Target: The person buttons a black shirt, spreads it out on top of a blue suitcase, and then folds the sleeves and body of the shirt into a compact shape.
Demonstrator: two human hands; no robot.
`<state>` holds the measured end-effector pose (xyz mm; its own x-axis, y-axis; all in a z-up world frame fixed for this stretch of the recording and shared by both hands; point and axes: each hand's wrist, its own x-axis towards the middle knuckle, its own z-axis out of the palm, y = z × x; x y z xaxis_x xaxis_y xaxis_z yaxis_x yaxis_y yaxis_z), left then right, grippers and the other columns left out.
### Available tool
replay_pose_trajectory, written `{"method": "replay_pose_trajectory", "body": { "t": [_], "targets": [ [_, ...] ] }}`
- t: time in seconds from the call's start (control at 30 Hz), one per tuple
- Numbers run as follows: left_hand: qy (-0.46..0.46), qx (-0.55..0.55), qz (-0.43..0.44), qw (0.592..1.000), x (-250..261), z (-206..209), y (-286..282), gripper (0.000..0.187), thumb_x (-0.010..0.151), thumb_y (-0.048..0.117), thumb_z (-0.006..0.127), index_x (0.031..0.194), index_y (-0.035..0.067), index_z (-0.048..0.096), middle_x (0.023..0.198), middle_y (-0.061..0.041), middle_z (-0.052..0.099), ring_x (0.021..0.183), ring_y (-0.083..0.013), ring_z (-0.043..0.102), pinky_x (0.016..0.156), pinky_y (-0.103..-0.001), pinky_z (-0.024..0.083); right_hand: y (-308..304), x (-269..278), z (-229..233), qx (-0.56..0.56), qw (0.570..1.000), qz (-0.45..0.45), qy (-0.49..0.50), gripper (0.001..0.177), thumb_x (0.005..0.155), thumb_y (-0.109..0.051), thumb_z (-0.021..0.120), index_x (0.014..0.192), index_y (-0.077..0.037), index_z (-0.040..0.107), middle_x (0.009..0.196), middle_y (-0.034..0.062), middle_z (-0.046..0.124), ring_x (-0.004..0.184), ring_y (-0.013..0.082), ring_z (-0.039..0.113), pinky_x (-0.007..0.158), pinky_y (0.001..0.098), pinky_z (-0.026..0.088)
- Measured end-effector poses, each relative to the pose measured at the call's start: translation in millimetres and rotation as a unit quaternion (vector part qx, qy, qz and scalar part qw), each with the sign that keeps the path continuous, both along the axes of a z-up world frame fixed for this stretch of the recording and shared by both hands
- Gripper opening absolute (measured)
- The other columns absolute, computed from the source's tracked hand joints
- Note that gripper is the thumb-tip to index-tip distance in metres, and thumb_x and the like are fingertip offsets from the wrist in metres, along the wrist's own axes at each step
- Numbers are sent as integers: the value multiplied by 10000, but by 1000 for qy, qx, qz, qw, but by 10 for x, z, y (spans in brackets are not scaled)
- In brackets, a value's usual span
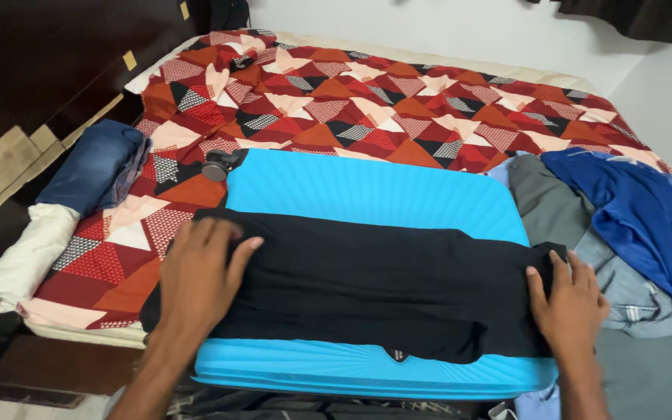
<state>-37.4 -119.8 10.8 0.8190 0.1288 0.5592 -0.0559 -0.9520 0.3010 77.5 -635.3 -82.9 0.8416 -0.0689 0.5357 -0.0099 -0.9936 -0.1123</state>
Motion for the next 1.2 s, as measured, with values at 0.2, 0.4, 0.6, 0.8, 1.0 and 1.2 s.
{"method": "replay_pose_trajectory", "body": {
  "t": [0.2,0.4,0.6,0.8,1.0,1.2],
  "targets": [
    [207,94,42,973,60,-484,109,859,897,715,442,1570,195,320,1661,-158,222,1459,-515,271,1071,-646,274,-293,89,-378,130,988,33,77,656,1025,-528,505,1562,-151,501,1582,334,394,1314,510,479,1055,645,427],
    [287,52,115,950,-163,-678,256,1022,862,817,394,1617,150,222,1597,-224,308,1407,-477,370,1090,-622,310,-184,106,-326,25,994,-58,93,658,1007,-534,537,1537,-144,512,1610,294,330,1412,495,402,1005,720,314],
    [255,-114,171,945,53,-821,821,881,960,743,394,1440,14,515,1394,-239,614,1241,-430,612,1015,-543,486,669,-161,410,83,980,161,-88,622,1045,-510,547,1482,-68,524,1615,274,416,1510,415,418,1184,505,328],
    [352,-431,37,830,212,-1151,1387,946,948,742,424,1309,-84,708,1215,-186,775,1139,-261,710,992,-421,517,2274,-556,852,692,613,327,197,708,1072,-522,332,1593,-52,429,1615,227,458,1440,455,293,1141,558,182],
    [184,-805,-100,555,128,-1391,1445,813,952,684,346,1398,44,576,1282,-119,692,1084,-219,690,931,-383,555,4141,-338,389,800,312,453,239,878,1034,-617,276,1572,77,257,1682,216,267,1588,279,192,1277,402,131],
    [91,-771,-247,580,106,-1655,1525,603,934,272,681,1470,46,521,1338,-96,667,1132,-184,658,963,-350,533,4729,-313,-227,859,245,386,229,957,1001,-675,262,1578,87,209,1680,222,227,1572,289,198,1273,385,166]
  ]
}}
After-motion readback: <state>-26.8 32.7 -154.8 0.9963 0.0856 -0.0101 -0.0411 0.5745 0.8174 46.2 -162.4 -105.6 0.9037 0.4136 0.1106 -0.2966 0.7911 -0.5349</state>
